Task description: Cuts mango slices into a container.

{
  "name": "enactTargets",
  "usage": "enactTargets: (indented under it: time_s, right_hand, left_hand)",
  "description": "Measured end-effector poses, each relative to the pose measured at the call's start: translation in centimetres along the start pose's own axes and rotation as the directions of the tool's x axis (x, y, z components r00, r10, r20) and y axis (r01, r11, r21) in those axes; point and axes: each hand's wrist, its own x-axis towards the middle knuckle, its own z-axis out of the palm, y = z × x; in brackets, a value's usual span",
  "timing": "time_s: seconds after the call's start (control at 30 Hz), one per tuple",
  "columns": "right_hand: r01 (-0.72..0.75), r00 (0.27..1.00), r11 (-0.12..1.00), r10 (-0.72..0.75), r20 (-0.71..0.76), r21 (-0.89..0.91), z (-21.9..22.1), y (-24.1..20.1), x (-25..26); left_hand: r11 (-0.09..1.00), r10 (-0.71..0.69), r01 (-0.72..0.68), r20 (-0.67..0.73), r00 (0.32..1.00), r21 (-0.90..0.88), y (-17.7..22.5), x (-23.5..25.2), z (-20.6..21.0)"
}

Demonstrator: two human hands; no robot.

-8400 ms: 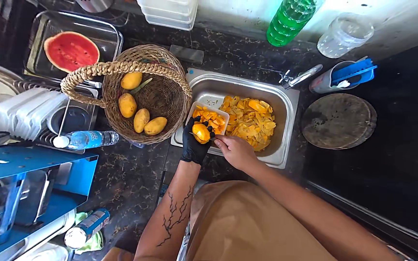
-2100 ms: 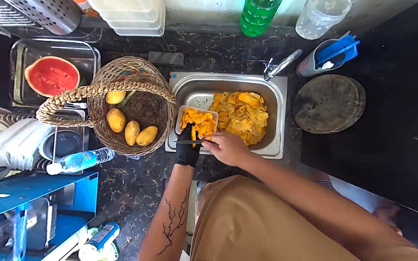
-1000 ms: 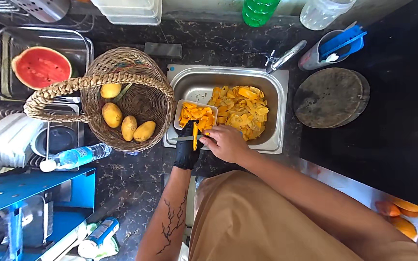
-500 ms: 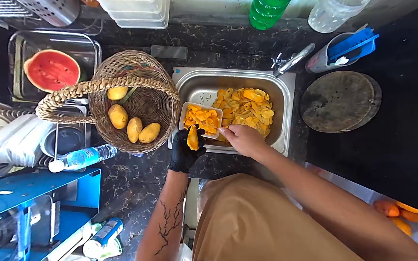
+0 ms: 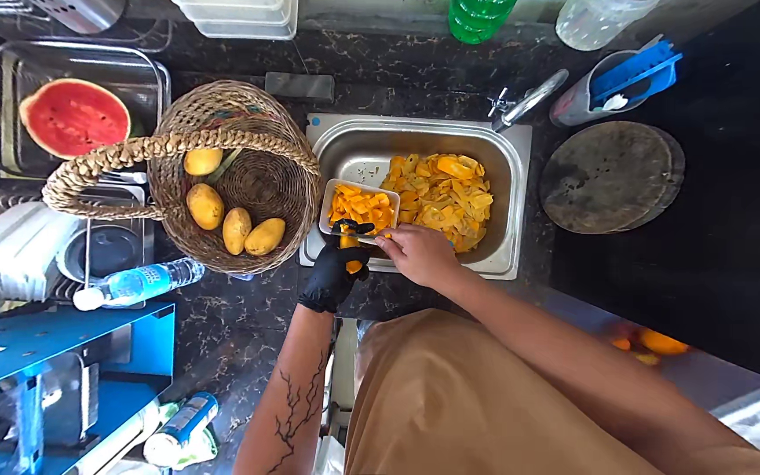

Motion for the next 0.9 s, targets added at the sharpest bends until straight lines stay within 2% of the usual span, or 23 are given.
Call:
enactTargets:
  time_s: [0.07,0.17,0.23,0.37,0.5,0.6,0.7,0.77,0.83,0.9]
  right_hand:
    - [-0.093,0.989,0.992,0.082,0.124,0.09,-0.7,-0.1,0.3]
    - [-0.166,0.978,0.984,0.156,0.139,0.06,-0.7,-0.6,0.7]
    - [-0.225,0.962,0.974,0.216,0.168,0.036,-0.7,-1.1,0.9]
    - [-0.394,0.875,0.914,0.342,0.342,0.097,-1.4,-1.7,1.8]
    - [-0.429,0.877,0.894,0.378,0.297,0.128,-2.5,-1.0,1.8]
    - [-0.394,0.898,0.877,0.304,0.319,0.274,-2.6,-0.3,0.9]
    - [-0.32,0.921,0.89,0.213,0.326,0.323,-1.9,-0.9,-0.3]
    - [-0.188,0.967,0.929,0.119,0.225,0.317,-1.1,-1.3,-1.1]
    - [0.003,0.998,0.975,-0.016,0.057,0.222,0.0,-1.3,-1.4]
    - [0.125,0.986,0.989,-0.115,-0.122,0.077,1.0,-0.6,-1.3]
  left_hand:
    - [0.997,-0.033,0.03,-0.041,0.999,-0.076,0.0,-0.2,0.4]
    - [0.95,-0.064,0.039,-0.071,0.995,-0.31,-0.6,0.1,0.3]
    - [0.916,-0.063,0.037,-0.052,0.997,-0.4,-0.9,0.4,0.0]
    - [0.939,-0.066,0.029,-0.096,0.993,-0.343,-1.2,0.8,-0.3]
    - [0.978,-0.02,-0.005,-0.114,0.993,-0.208,-1.5,1.2,-0.3]
    - [0.991,-0.029,-0.015,-0.327,0.945,-0.132,-2.1,2.1,0.3]
    - [0.986,-0.032,-0.033,-0.383,0.923,-0.162,-2.5,2.7,1.2]
    - [0.975,0.004,-0.087,-0.377,0.926,-0.202,-2.9,2.9,2.0]
    - [0.949,0.043,-0.134,-0.302,0.952,-0.286,-2.9,2.7,2.4]
    - [0.913,0.019,-0.118,-0.248,0.969,-0.391,-2.2,2.0,2.9]
